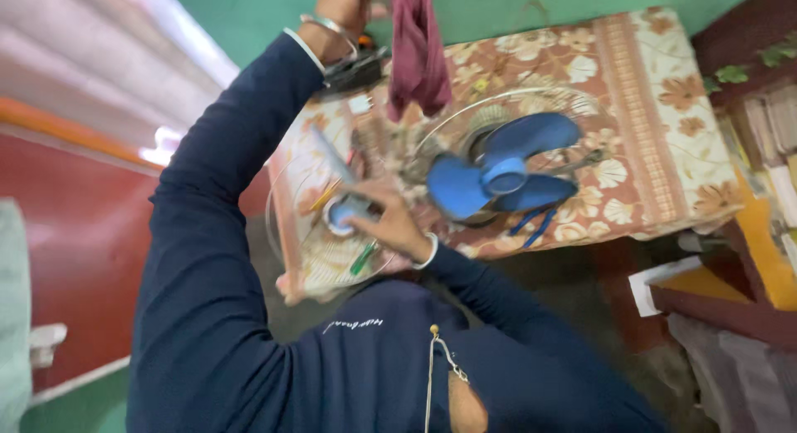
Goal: The person assembles a table fan by attaching the front and rear wire cages to the fan blades and motor housing. They use a cloth to wipe the cage and handle the components by hand, placing the assembled fan on a table.
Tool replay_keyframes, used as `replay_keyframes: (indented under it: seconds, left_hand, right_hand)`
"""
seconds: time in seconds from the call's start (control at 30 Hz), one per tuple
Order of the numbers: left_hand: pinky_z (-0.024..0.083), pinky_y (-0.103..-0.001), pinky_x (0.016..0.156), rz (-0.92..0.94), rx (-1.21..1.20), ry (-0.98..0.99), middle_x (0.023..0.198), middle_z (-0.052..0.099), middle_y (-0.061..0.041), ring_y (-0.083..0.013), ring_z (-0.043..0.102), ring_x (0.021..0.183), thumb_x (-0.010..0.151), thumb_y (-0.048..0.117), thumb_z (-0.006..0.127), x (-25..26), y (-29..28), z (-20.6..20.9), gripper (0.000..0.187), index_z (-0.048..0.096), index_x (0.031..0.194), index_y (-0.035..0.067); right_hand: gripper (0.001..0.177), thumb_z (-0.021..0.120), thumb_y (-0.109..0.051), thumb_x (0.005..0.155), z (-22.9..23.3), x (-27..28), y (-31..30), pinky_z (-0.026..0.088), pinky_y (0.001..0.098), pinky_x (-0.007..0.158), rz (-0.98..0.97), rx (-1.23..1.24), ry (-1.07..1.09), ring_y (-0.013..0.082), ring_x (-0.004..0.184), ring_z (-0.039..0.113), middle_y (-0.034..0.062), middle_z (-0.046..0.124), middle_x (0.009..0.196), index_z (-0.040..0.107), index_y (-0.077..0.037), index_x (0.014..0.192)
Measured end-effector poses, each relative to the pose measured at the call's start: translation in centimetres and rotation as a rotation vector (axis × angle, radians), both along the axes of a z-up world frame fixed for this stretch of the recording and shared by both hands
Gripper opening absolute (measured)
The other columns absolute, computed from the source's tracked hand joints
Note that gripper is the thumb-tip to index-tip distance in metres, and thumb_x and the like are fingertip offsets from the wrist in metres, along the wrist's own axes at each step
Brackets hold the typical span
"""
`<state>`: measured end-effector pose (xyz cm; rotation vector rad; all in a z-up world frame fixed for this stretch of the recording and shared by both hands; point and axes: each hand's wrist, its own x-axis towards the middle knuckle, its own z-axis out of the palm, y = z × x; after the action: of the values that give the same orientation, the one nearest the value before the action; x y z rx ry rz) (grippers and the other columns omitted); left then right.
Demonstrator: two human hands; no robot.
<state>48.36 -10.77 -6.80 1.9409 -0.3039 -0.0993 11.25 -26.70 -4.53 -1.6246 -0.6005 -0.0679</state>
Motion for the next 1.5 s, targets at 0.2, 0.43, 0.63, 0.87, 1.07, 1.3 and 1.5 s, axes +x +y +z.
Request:
replay_keyframes:
  seconds: [0.2,0.43,0.63,0.87,1.07,1.3,1.5]
  left_hand:
    - [0.060,-0.041,0.082,0.281,-0.070,-0.065,0.121,0.069,-0.011,-0.0250,0.067,0.098,0.111,0.030,0.053,-11.9,14.2,1.4,0.032,0.054,0.134,0.009]
    - [0.057,-0.041,0.086,0.454,-0.366,0.027,0.123,0.067,-0.012,-0.0261,0.064,0.101,0.109,0.028,0.055,-31.4,17.7,-2.6,0.032,0.054,0.135,0.008]
    - [0.054,-0.042,0.089,0.509,-0.420,0.027,0.126,0.065,-0.012,-0.0272,0.062,0.105,0.107,0.026,0.057,-40.5,18.5,-4.0,0.033,0.054,0.135,0.008]
    - [0.051,-0.042,0.093,0.602,-0.310,-0.038,0.128,0.063,-0.012,-0.0283,0.059,0.109,0.105,0.024,0.059,-45.0,24.0,-4.5,0.035,0.055,0.136,0.008]
    - [0.048,-0.042,0.096,0.778,-0.033,-0.157,0.130,0.062,-0.013,-0.0293,0.056,0.112,0.103,0.022,0.060,-46.2,30.0,-2.5,0.036,0.055,0.136,0.008]
    - [0.045,-0.043,0.100,0.651,0.317,-0.703,0.133,0.060,-0.013,-0.0305,0.053,0.116,0.101,0.020,0.062,-44.1,23.5,1.6,0.038,0.056,0.136,0.008]
    - [0.042,-0.043,0.103,0.255,0.374,-0.986,0.135,0.058,-0.013,-0.0315,0.051,0.119,0.100,0.018,0.064,-39.4,11.1,6.4,0.040,0.056,0.137,0.008]
  right_hand:
    - [0.053,0.088,-0.016,0.082,2.0,0.4,1.5,0.057,0.0281,0.081,-0.029,-0.120,-0.006,0.0162,0.100,0.069,0.0082,0.073,0.117,0.069,-0.007,0.130]
    - [0.036,0.085,-0.015,0.089,3.1,0.3,5.2,0.054,0.0267,0.072,-0.087,-0.128,-0.057,0.0112,0.089,0.066,0.0088,0.073,0.112,0.075,-0.002,0.121]
    - [0.022,0.074,-0.013,0.102,2.8,2.3,8.5,0.055,0.0244,0.063,-0.076,-0.003,0.102,0.0094,0.073,0.068,0.0071,0.073,0.092,0.073,0.002,0.119]
    - [0.028,0.073,-0.019,0.103,-0.1,3.5,10.7,0.069,0.0336,0.081,-0.093,0.392,0.206,0.0162,0.086,0.078,0.0068,0.073,0.101,0.070,0.002,0.121]
    - [0.039,0.065,-0.031,0.110,1.3,3.3,8.5,0.067,0.0378,0.098,0.020,0.412,0.114,0.0217,0.108,0.077,0.0117,0.072,0.111,0.064,0.006,0.124]
    - [0.036,0.061,-0.031,0.112,1.4,2.2,8.4,0.065,0.0376,0.096,0.081,0.235,0.020,0.0198,0.106,0.077,0.0099,0.073,0.110,0.060,0.003,0.121]
    - [0.048,0.069,-0.033,0.107,-2.2,2.5,10.3,0.053,0.0307,0.083,0.121,0.527,0.261,0.0128,0.102,0.060,0.0008,0.060,0.115,0.057,-0.004,0.143]
